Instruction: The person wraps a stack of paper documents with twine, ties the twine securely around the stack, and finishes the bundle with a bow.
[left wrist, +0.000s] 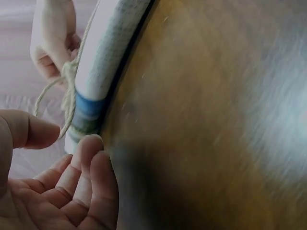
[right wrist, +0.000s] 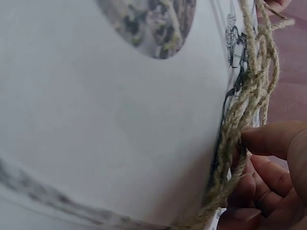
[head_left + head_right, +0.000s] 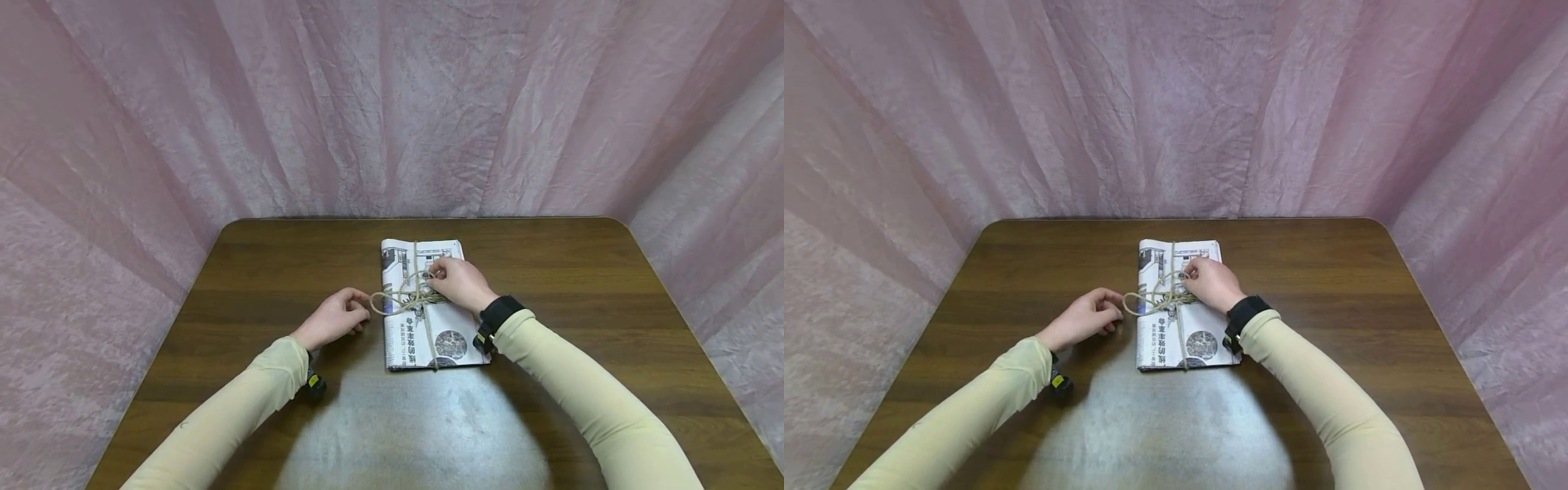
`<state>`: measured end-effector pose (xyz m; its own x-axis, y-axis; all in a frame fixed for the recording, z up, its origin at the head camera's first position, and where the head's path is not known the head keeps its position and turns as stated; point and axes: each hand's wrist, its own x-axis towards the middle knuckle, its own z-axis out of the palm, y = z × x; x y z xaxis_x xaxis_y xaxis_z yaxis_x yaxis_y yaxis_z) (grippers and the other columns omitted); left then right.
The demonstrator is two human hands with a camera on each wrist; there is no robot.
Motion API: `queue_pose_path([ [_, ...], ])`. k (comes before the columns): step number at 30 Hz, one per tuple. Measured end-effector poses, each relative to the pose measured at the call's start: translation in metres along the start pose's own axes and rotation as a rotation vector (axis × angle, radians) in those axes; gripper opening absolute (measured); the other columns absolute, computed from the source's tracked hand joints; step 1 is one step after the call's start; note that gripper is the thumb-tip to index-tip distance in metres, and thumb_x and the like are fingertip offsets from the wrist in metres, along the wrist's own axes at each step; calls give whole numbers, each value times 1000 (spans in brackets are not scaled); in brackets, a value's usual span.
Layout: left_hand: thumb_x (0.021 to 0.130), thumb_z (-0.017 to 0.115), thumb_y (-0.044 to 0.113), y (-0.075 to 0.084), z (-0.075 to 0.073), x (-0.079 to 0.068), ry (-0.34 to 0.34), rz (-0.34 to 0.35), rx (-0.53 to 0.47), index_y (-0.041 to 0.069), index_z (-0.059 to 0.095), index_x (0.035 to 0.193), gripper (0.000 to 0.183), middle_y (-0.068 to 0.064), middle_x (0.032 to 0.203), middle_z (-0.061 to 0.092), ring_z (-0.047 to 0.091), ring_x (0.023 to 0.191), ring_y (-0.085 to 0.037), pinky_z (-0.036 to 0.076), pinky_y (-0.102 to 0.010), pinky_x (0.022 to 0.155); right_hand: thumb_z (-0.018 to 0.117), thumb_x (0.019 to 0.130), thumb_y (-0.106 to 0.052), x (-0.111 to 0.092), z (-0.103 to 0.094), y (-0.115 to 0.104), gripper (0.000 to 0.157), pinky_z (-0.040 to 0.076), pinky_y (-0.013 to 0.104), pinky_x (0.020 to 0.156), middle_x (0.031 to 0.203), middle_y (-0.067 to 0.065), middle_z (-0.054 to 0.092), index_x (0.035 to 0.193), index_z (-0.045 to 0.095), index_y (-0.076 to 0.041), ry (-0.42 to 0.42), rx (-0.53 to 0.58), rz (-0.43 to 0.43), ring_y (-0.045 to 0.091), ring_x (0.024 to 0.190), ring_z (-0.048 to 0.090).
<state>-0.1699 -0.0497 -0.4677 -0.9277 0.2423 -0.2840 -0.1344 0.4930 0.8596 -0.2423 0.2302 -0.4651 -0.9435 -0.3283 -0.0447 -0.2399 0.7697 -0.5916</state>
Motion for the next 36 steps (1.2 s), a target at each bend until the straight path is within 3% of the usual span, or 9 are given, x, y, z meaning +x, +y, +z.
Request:
queue_pose_path([
  [8,97,57,18,16,-21,5,39,63,106,3,59,127,34,-14,105,64,64,86,-32,54,-36,71,71,91,-29,-5,8,6,18,45,36,71,90,1,61,98,65,-14,10,4,3,19,79,56],
  [19,98,58,31,59,-27,26,66,163,288,12,68,116,28,-2,114,65,58,104,-20,48,-39,90,72,91,-28,-8,6,6,16,46,36,74,92,1,61,97,66,-15,48,-5,-17,18,83,57],
  [30,99,57,29,80,-17,54,-20,170,347,10,70,115,28,-2,112,67,60,102,-18,49,-37,89,71,91,-27,-10,3,7,13,46,34,68,85,-2,62,93,63,-18,93,19,-50,16,76,57],
  [36,99,59,28,88,-12,72,-87,129,373,8,72,112,27,0,102,67,58,87,-15,49,-33,77,71,90,-27,-10,2,6,11,45,34,66,84,-3,61,91,62,-19,122,16,-68,15,74,56],
])
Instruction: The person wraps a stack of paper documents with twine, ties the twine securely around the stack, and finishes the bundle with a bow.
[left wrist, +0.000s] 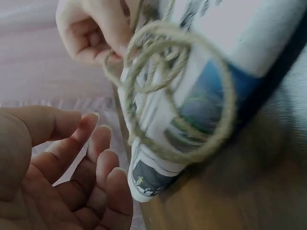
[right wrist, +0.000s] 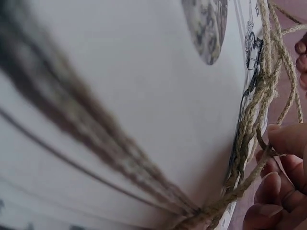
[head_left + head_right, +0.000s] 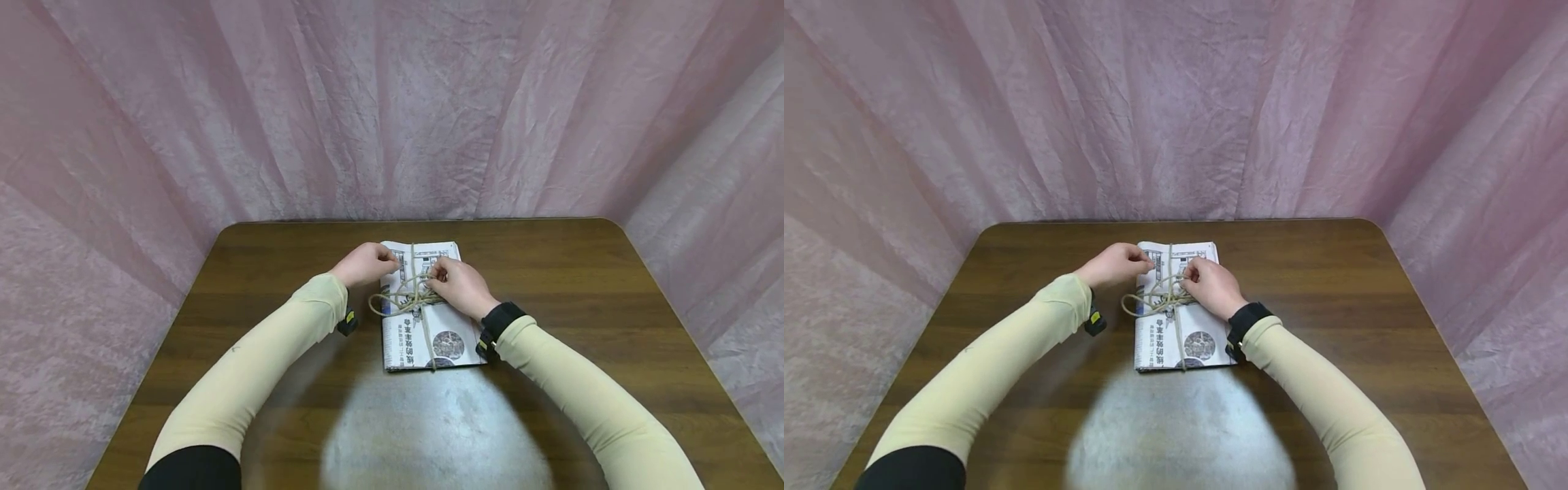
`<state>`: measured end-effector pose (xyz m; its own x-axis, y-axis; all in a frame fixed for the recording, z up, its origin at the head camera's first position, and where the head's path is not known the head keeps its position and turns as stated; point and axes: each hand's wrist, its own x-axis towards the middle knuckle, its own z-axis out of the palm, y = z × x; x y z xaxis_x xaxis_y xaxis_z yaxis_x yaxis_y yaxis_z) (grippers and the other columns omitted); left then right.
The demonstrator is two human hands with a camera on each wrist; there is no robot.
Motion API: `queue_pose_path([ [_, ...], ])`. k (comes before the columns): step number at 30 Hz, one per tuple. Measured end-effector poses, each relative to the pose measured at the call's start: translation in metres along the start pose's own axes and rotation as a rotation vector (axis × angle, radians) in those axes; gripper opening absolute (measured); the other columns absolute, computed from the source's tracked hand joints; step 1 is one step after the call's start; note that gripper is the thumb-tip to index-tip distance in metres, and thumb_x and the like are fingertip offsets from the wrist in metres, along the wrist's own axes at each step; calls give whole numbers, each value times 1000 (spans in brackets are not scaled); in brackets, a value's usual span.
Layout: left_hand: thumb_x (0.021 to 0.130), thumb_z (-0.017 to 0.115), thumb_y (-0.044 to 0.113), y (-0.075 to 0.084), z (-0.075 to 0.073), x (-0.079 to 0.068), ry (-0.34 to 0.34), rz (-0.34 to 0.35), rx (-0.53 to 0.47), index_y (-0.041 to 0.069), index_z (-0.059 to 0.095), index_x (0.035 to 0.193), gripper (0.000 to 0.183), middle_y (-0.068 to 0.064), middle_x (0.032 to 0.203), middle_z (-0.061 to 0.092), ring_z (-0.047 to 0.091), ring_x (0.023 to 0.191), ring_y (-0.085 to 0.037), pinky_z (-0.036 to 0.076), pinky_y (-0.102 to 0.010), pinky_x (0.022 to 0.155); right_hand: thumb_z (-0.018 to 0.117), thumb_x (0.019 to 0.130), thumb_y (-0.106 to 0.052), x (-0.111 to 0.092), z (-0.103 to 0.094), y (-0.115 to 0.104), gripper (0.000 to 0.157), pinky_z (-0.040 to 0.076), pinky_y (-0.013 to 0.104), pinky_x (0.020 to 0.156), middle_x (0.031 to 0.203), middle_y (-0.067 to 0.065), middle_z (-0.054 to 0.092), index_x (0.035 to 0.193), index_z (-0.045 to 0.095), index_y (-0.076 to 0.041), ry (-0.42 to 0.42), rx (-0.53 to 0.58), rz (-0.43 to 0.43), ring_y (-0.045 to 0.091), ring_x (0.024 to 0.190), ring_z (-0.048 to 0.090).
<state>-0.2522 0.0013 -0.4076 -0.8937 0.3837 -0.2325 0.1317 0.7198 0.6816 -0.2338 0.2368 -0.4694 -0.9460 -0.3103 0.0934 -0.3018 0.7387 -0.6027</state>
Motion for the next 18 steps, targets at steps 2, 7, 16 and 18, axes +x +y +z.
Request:
queue_pose_path([
  [2,98,60,29,1,0,10,-39,-39,-15,8,73,110,27,0,89,63,53,73,-14,46,-33,69,71,90,-26,-1,1,1,11,44,34,65,84,-4,61,90,62,-19,11,4,-10,15,73,55],
  [7,94,65,31,2,2,29,-196,-138,-32,7,74,108,30,-4,88,62,51,64,-17,48,-34,68,70,91,-25,-1,6,3,10,44,32,64,84,-5,61,90,61,-20,18,4,-47,13,72,55],
  [16,91,68,32,11,8,43,-304,-214,-40,9,57,72,32,4,60,36,31,48,-10,31,-27,49,71,91,-25,-2,2,2,13,44,33,64,85,-5,60,90,60,-21,36,-1,-46,14,73,55],
  [18,91,67,30,12,10,45,-323,-221,-46,9,54,71,32,5,56,35,29,46,-10,30,-29,49,71,91,-25,-2,1,3,12,44,33,64,85,-5,60,90,60,-21,37,-7,-41,14,73,55],
])
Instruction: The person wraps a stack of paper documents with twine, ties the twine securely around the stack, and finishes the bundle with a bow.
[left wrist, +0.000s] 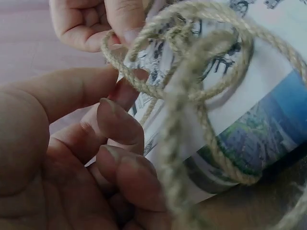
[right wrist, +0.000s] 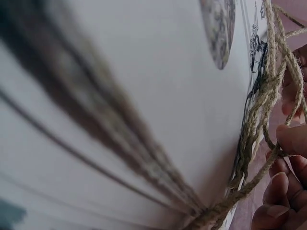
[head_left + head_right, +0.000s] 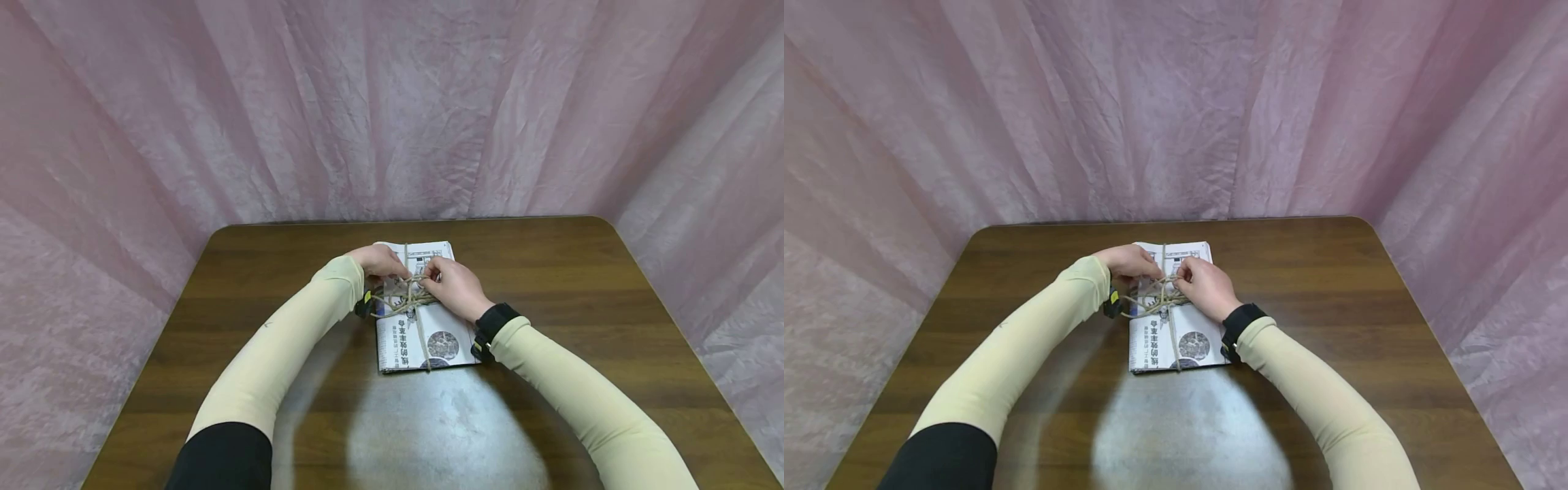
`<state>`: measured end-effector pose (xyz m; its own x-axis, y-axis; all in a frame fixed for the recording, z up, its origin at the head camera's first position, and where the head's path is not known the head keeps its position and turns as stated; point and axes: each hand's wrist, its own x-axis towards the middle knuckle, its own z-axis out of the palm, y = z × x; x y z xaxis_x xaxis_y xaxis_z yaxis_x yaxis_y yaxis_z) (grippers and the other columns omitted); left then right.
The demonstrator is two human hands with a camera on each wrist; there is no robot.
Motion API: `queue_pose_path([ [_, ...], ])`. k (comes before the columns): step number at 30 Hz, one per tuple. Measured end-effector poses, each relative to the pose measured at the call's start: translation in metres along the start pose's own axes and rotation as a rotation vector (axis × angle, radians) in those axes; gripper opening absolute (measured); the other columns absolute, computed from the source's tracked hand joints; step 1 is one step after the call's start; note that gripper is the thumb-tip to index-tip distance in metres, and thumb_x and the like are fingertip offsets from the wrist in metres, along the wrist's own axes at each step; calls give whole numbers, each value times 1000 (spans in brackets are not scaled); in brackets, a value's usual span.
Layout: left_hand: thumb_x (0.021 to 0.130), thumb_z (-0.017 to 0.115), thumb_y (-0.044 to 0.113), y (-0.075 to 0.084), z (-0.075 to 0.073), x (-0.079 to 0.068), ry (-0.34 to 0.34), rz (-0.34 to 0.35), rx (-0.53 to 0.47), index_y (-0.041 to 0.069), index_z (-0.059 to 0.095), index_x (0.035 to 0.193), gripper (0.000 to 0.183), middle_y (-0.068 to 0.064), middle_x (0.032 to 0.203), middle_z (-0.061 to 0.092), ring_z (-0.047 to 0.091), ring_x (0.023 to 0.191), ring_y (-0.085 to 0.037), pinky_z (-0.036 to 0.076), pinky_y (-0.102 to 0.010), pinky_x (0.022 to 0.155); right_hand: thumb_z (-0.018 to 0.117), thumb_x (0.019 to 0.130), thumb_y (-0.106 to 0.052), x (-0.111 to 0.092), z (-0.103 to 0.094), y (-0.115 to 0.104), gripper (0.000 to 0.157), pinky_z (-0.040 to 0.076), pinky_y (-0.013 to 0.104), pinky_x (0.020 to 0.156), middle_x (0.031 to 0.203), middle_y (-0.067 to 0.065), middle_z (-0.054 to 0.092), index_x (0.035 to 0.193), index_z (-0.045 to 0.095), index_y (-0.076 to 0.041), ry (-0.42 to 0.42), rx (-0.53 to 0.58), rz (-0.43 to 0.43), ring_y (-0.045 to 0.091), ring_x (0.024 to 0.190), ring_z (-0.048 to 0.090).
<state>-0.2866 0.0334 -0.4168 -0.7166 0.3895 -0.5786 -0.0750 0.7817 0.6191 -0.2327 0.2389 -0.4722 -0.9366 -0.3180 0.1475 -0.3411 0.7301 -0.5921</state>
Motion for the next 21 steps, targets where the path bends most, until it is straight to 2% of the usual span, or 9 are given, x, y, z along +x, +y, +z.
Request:
queue_pose_path([
  [2,91,66,29,0,1,1,-17,-10,-9,6,59,74,30,5,55,37,28,45,-10,30,-29,49,70,91,-25,0,0,0,11,44,33,64,85,-5,60,90,60,-21,-2,-3,-1,14,74,55],
  [5,93,64,27,0,3,1,-40,-3,0,0,68,89,28,5,56,40,29,46,-10,29,-28,50,70,91,-23,1,1,-1,10,44,33,64,85,-5,61,90,60,-21,-5,-5,-6,14,73,55],
  [7,93,63,27,0,5,1,-39,8,9,0,71,94,28,5,56,41,31,48,-10,29,-27,49,70,91,-22,2,1,-2,10,44,33,64,85,-5,61,89,60,-21,-4,-3,-7,14,73,55],
  [11,90,62,20,-1,9,0,-15,29,21,1,67,84,21,5,57,42,36,55,-14,32,-28,52,70,90,-23,2,1,-3,10,44,33,63,85,-4,60,90,61,-20,1,-2,-7,14,73,55],
  [15,89,59,16,-1,12,-3,21,35,28,4,58,75,18,4,59,43,39,61,-19,34,-32,57,71,91,-23,1,2,-4,14,46,34,67,89,-3,61,100,64,-16,4,29,-7,14,76,57],
  [18,88,58,15,-2,12,-3,50,47,7,1,58,77,18,1,61,45,37,57,-17,33,-32,55,69,90,-20,-1,0,-5,22,48,34,71,94,-3,63,110,65,-14,-9,56,-1,13,79,59],
  [21,87,59,16,-4,12,-3,86,65,3,-2,61,82,18,3,61,43,33,52,-12,30,-31,52,62,91,-18,-3,-4,-5,26,48,35,74,98,-3,64,116,65,-14,-22,86,21,14,83,59],
])
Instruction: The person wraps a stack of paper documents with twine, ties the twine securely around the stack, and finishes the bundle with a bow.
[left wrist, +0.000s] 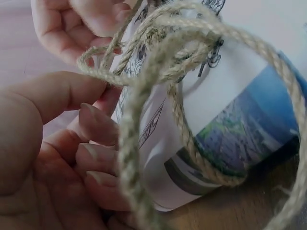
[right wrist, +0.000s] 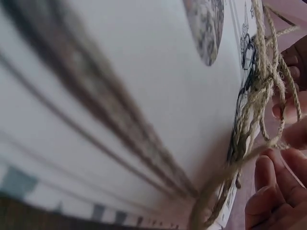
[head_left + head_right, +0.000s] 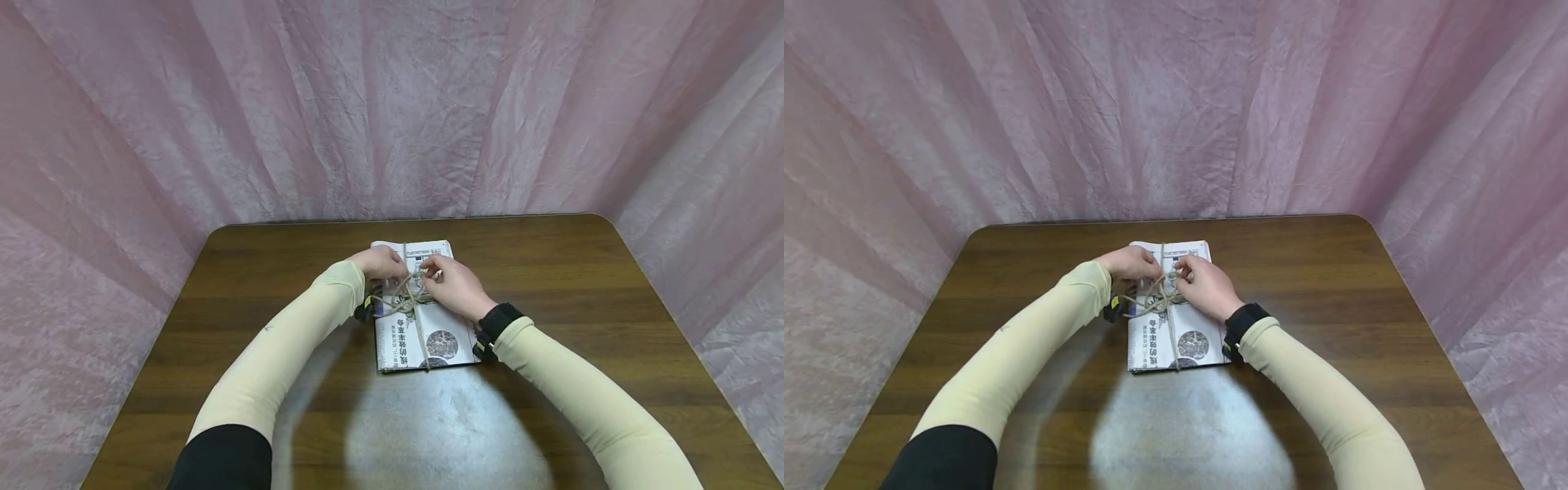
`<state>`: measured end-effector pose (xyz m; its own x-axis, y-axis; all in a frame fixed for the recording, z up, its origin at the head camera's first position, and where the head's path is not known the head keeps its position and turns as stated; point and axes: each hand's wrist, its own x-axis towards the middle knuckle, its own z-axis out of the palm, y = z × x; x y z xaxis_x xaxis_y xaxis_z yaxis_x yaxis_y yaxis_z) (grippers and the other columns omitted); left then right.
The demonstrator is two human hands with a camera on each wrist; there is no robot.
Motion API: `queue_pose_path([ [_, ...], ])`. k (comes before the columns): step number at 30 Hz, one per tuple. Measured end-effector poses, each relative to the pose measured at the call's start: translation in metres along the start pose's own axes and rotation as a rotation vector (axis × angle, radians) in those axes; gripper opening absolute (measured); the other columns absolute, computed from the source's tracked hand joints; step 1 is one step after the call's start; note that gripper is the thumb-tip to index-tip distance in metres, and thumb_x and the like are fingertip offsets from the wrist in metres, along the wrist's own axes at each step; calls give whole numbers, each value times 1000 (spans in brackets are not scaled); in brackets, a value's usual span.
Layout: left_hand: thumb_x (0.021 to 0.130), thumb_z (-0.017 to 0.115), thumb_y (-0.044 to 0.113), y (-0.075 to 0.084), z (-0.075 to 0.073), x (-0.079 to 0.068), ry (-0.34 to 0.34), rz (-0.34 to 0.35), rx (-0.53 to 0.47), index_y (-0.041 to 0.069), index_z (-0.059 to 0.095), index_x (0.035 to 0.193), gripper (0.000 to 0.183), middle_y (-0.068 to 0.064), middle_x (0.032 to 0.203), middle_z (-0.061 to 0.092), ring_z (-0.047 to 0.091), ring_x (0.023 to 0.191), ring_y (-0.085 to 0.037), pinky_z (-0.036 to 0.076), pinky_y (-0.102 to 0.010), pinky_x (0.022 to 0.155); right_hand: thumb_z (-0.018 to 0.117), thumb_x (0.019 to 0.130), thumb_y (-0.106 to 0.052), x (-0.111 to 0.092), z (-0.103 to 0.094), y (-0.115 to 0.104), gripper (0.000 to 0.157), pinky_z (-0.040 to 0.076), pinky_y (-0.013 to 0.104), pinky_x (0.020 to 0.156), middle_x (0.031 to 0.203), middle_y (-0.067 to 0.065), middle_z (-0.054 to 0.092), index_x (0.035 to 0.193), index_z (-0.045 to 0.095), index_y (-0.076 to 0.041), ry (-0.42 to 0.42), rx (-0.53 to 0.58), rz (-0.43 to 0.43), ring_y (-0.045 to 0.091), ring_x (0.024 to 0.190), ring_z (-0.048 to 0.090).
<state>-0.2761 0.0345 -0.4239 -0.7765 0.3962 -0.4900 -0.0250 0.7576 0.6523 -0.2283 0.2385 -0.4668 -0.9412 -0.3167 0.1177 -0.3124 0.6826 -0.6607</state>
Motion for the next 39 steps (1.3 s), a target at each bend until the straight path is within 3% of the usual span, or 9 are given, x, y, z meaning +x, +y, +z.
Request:
queue_pose_path([
  [3,88,61,19,-2,-2,0,35,29,36,-1,67,87,21,4,62,44,36,52,-11,32,-29,51,55,95,-20,-1,-6,1,26,48,37,77,105,-2,64,118,66,-14,3,38,35,16,88,59],
  [8,90,60,26,-5,-4,0,82,72,139,5,73,92,25,-1,80,61,48,66,-13,40,-26,56,52,103,-27,2,-21,5,27,47,40,74,108,2,65,121,65,-12,-14,103,78,21,87,57],
  [14,92,60,26,-8,-4,-1,103,72,129,5,74,95,26,-4,89,67,48,68,-14,40,-27,59,55,103,-24,17,-29,9,25,47,38,71,105,7,67,119,66,-8,-90,192,99,21,86,59],
  [21,91,61,26,-10,-1,0,112,80,93,8,74,92,22,-3,88,66,48,70,-13,40,-26,61,58,102,-22,32,-22,8,24,47,36,73,107,7,66,117,69,-6,-177,257,88,24,87,57],
  [28,91,62,27,-9,-2,-4,120,101,87,8,75,96,23,-5,97,70,53,79,-14,45,-27,70,64,98,-26,31,-20,5,22,44,34,67,105,8,68,113,72,-11,-281,319,177,28,82,55],
  [35,92,64,28,-9,0,-5,145,99,36,8,75,96,23,-3,98,70,56,84,-15,47,-28,73,69,94,-29,32,-21,6,24,50,37,81,111,3,67,114,73,-15,-310,310,170,22,97,60],
  [39,94,63,29,-9,2,-7,138,125,30,9,74,101,24,-5,102,70,56,85,-14,46,-28,74,68,95,-29,33,-19,7,21,50,37,77,108,3,67,110,74,-16,-295,298,137,22,92,59],
])
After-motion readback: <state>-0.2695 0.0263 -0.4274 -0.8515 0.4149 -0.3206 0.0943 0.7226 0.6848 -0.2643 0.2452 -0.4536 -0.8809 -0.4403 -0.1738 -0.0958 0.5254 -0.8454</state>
